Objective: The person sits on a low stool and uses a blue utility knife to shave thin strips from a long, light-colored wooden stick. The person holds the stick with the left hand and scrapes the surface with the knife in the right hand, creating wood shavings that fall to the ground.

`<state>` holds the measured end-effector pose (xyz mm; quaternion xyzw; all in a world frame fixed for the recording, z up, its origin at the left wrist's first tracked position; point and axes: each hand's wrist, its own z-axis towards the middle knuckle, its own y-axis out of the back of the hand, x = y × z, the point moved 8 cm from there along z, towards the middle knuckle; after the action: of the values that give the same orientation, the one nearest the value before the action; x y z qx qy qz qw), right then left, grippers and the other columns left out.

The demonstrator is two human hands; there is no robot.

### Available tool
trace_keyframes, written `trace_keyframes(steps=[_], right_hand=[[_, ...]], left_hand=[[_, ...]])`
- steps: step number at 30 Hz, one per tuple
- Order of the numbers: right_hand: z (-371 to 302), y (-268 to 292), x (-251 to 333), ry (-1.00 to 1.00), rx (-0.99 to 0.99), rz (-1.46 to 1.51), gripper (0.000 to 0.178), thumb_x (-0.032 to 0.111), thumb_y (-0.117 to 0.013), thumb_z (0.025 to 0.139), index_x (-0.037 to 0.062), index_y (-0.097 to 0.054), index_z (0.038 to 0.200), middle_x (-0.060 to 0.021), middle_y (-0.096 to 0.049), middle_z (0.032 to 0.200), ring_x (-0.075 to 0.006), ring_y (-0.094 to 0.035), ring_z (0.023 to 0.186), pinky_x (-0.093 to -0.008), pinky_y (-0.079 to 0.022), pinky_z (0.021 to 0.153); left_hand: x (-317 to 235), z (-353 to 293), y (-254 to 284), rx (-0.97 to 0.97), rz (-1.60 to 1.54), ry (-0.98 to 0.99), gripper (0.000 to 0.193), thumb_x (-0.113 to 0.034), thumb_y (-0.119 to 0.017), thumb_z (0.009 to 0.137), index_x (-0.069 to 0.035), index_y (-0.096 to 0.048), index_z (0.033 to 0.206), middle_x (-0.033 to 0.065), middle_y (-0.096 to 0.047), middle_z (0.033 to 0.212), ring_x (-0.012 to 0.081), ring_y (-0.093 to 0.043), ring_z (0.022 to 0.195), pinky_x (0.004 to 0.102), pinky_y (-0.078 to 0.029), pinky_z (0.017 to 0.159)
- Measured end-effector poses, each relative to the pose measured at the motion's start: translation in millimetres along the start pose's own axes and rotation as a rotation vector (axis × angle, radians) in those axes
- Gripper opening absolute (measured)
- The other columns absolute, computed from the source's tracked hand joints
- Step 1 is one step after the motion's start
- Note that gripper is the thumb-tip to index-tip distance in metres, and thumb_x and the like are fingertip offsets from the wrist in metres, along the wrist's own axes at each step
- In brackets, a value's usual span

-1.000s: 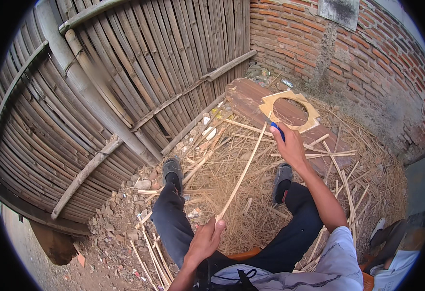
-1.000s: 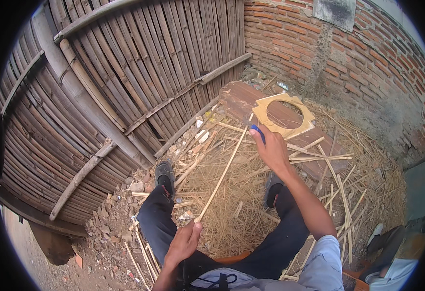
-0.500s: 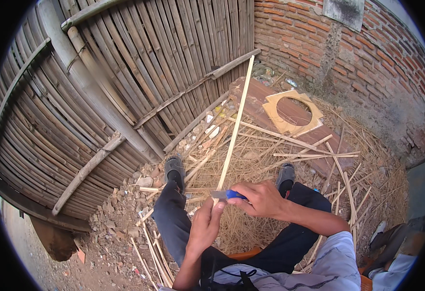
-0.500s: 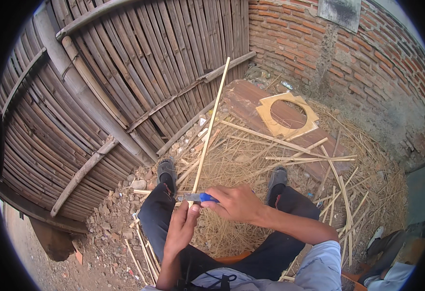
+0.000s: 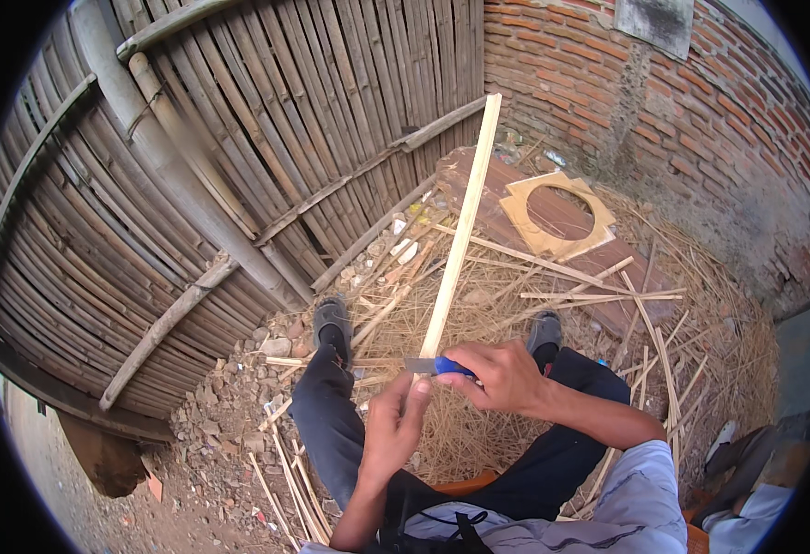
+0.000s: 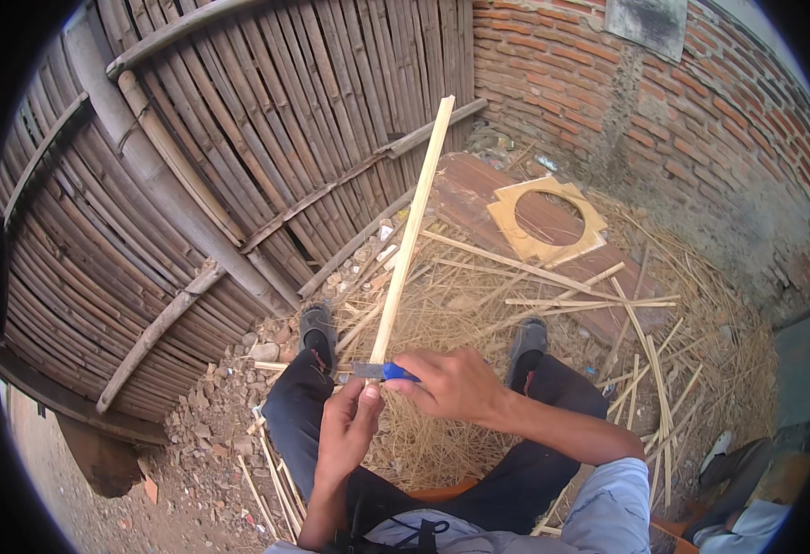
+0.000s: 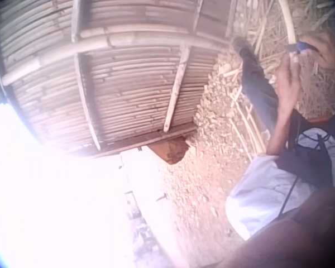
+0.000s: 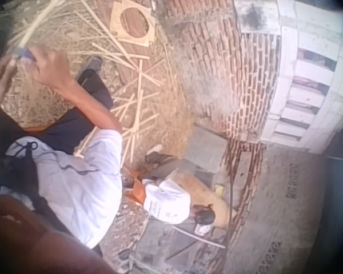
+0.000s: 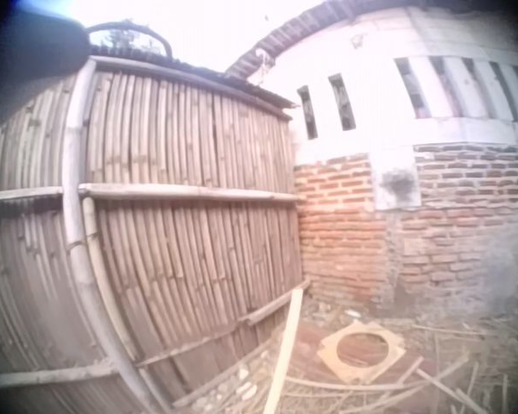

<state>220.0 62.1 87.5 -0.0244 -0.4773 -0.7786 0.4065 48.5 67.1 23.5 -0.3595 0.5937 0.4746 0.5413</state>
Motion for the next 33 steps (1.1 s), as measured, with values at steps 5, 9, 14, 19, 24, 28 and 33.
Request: trace_keyframes(steps=[5, 9, 14, 19, 24, 28, 33], right_hand=[[5, 9, -12, -0.034, -0.074, -0.022, 0.031, 0.036, -0.077, 0.099, 0.0070, -0.073, 0.108, -0.0092, -0.077, 0.089, -0.0299, -0.075, 0.067, -0.0397, -0.057, 0.054], [8, 12, -12, -0.029, -0.061, -0.059, 0.027, 0.037, -0.074, 0.100, 0.0110, -0.072, 0.107, -0.0059, -0.077, 0.088, -0.0285, -0.074, 0.064, -0.0400, -0.056, 0.052], [11, 15, -18, -0.021, -0.065, -0.108, 0.027, 0.037, -0.074, 0.100, 0.0107, -0.074, 0.107, -0.0060, -0.077, 0.086, -0.0280, -0.074, 0.064, -0.0398, -0.055, 0.052], [24, 52, -60, -0.187, -0.227, -0.130, 0.031, 0.039, -0.071, 0.104, 0.0079, -0.075, 0.108, -0.0094, -0.074, 0.077, -0.0295, -0.071, 0.059, -0.0374, -0.052, 0.052], [28, 105, -148, -0.460, -0.391, -0.228, 0.037, 0.040, -0.062, 0.109, 0.0051, -0.075, 0.114, -0.0164, -0.066, 0.068, -0.0369, -0.067, 0.060, -0.0439, -0.050, 0.059], [14, 121, -189, -0.551, -0.433, -0.210, 0.039, 0.041, -0.062, 0.109, 0.0048, -0.074, 0.115, -0.0173, -0.066, 0.072, -0.0347, -0.065, 0.065, -0.0452, -0.048, 0.064], [8, 104, -191, -0.581, -0.369, -0.056, 0.042, 0.044, -0.062, 0.109, 0.0025, -0.071, 0.116, -0.0123, -0.065, 0.077, -0.0241, -0.060, 0.068, -0.0397, -0.047, 0.068]], left_hand=[[-9, -1, -2, -0.036, 0.107, 0.011, 0.029, -0.026, -0.060, 0.113, -0.003, -0.073, 0.125, 0.0038, -0.057, 0.067, 0.0106, -0.050, 0.060, 0.0331, -0.041, 0.057], [-7, -3, -1, -0.046, 0.128, 0.007, 0.030, -0.027, -0.059, 0.113, -0.003, -0.074, 0.120, 0.0044, -0.057, 0.066, 0.0109, -0.051, 0.060, 0.0330, -0.041, 0.057], [-13, -5, 4, -0.009, 0.114, -0.011, 0.038, -0.033, -0.055, 0.116, 0.000, -0.074, 0.116, -0.0042, -0.050, 0.067, 0.0041, -0.040, 0.060, 0.0273, -0.031, 0.054], [4, -18, 11, 0.074, 0.105, 0.063, 0.038, -0.032, -0.054, 0.116, 0.000, -0.074, 0.115, -0.0038, -0.049, 0.068, 0.0046, -0.041, 0.061, 0.0271, -0.032, 0.055], [39, -51, 27, 0.175, 0.128, 0.192, 0.034, -0.030, -0.056, 0.115, -0.003, -0.077, 0.118, 0.0018, -0.053, 0.068, 0.0092, -0.048, 0.062, 0.0312, -0.042, 0.059], [51, -54, 39, 0.230, 0.076, 0.241, 0.034, -0.029, -0.056, 0.115, -0.001, -0.076, 0.117, -0.0012, -0.051, 0.069, 0.0068, -0.046, 0.063, 0.0289, -0.039, 0.058], [69, -52, 55, 0.101, 0.091, 0.199, 0.031, -0.027, -0.058, 0.115, 0.000, -0.072, 0.110, -0.0085, -0.046, 0.068, 0.0023, -0.038, 0.058, 0.0245, -0.030, 0.053]])
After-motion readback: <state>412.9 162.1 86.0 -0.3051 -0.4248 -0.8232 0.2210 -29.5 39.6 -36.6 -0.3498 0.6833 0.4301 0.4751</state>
